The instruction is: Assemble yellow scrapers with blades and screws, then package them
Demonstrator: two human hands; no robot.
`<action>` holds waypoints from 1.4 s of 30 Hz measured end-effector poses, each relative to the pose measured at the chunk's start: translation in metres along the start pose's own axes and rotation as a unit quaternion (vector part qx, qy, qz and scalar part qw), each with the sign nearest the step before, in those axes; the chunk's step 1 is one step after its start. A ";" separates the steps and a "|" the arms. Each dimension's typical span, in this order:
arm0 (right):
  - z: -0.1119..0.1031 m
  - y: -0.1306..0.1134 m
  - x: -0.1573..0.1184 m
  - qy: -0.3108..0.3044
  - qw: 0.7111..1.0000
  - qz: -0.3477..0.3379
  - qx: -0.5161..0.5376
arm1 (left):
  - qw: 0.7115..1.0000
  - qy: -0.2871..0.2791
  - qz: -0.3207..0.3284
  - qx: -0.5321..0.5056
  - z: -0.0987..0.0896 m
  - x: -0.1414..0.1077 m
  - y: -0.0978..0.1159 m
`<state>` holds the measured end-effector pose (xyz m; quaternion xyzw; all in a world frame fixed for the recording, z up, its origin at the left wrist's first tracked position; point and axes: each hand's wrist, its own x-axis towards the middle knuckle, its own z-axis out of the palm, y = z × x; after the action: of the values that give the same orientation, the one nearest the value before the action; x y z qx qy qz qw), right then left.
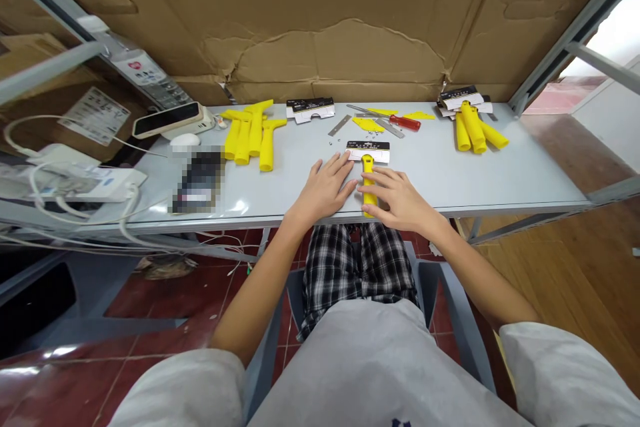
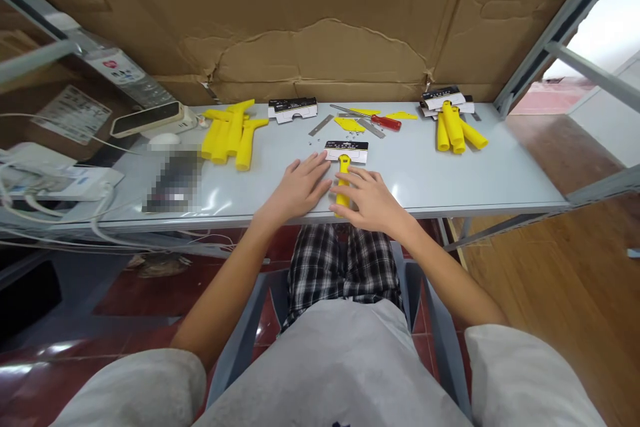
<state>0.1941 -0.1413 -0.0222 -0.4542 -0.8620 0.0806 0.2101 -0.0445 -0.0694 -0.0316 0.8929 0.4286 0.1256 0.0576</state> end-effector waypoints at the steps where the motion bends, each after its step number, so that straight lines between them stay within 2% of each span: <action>1: -0.001 0.000 0.000 0.002 1.000 0.001 0.005 | 1.000 0.006 0.001 0.000 0.000 0.000 0.000; 5: -0.008 0.011 0.004 0.023 0.999 0.039 -0.010 | 0.999 0.028 -0.034 0.012 0.004 -0.002 0.001; 8: -0.013 0.032 0.008 0.042 0.984 0.145 -0.093 | 0.994 0.027 -0.101 0.036 0.007 -0.003 0.003; 10: -0.016 0.048 0.010 0.019 0.967 0.217 -0.129 | 0.991 0.016 -0.121 0.049 0.009 -0.003 0.003; 12: -0.017 0.059 0.009 -0.015 0.957 0.255 -0.136 | 0.991 0.009 -0.122 0.053 0.010 -0.003 0.004; 15: -0.017 0.066 0.007 -0.040 0.956 0.261 -0.125 | 0.992 0.015 -0.115 0.043 0.011 -0.004 0.004; 22: -0.010 0.068 0.003 -0.029 0.961 0.235 -0.145 | 0.995 0.024 -0.097 0.020 0.011 -0.006 0.001; 29: -0.011 0.067 0.002 -0.033 0.959 0.249 -0.135 | 0.995 0.013 -0.097 0.014 0.009 -0.006 0.000; 32: -0.014 0.062 0.005 -0.020 0.960 0.246 -0.133 | 0.995 0.015 -0.095 0.016 0.009 -0.006 -0.001; 35: -0.017 0.043 0.017 0.049 0.958 0.255 -0.125 | 0.995 0.022 -0.096 0.022 0.009 -0.006 -0.001; 37: -0.019 0.024 0.030 0.098 0.946 0.291 -0.108 | 0.995 0.025 -0.097 0.025 0.009 -0.007 0.000; 40: -0.018 -0.006 0.056 0.074 0.947 0.297 -0.098 | 0.995 0.031 -0.096 0.025 0.008 -0.007 0.001; 42: -0.015 -0.018 0.071 0.022 0.951 0.286 -0.116 | 0.995 0.030 -0.097 0.024 0.008 -0.008 0.001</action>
<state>0.1513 -0.0948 0.0175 -0.7048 -0.6943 0.0271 0.1432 -0.0466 -0.0757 -0.0402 0.8442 0.5174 0.1357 0.0347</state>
